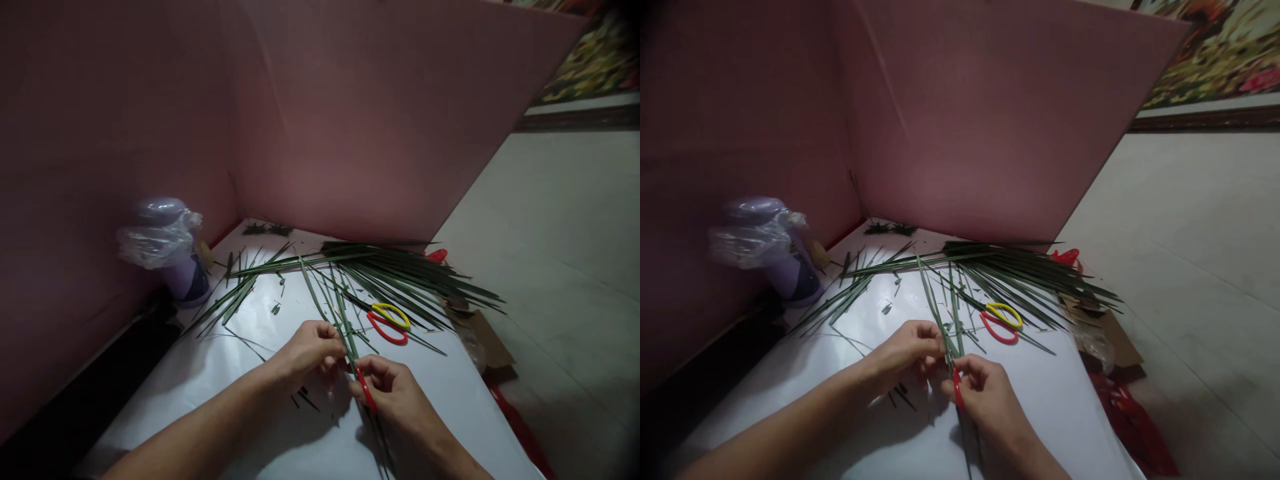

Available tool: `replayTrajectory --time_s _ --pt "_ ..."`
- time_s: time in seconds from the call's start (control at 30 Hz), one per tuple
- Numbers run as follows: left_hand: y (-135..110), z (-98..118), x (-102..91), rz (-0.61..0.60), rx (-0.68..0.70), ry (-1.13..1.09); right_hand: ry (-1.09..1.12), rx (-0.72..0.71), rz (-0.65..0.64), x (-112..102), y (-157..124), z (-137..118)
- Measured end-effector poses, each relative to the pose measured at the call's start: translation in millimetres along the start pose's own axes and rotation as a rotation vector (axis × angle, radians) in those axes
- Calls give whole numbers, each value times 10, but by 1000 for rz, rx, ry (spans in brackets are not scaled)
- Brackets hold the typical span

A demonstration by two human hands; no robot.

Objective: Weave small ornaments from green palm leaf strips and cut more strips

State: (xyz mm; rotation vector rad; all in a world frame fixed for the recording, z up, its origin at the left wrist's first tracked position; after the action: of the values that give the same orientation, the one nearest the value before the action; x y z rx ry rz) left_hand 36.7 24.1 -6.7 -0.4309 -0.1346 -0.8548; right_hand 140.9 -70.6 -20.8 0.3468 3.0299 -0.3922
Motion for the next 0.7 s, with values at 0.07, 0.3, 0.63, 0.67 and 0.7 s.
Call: replayTrajectory --time_s 0.07,0.3,0.63,0.67,0.7 --pt "8 17 -27 54 46 -34 -26 11 36 -9 -7 29" --pt "22 51 -36 70 100 -67 -129 10 73 -17 -43 3" --pt "50 5 -65 47 107 -89 -167 -2 89 -39 -80 -37" --pt "54 3 -70 54 102 -91 -177 0 93 -41 -80 -37" --pt "58 2 -72 59 97 -92 -185 2 96 -43 -80 -38"
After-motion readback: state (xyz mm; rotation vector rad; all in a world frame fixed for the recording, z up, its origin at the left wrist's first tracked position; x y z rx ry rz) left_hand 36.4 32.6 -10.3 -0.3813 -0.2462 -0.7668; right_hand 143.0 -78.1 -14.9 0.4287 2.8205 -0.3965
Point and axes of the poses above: each hand's wrist, its own y-axis towards the middle knuckle, its own x-axis out of the palm, z = x × y, the point moved 4 cm from there along y, towards the middle knuckle, and after that the axes turned 1 degree about z, right-handed, at the moved point
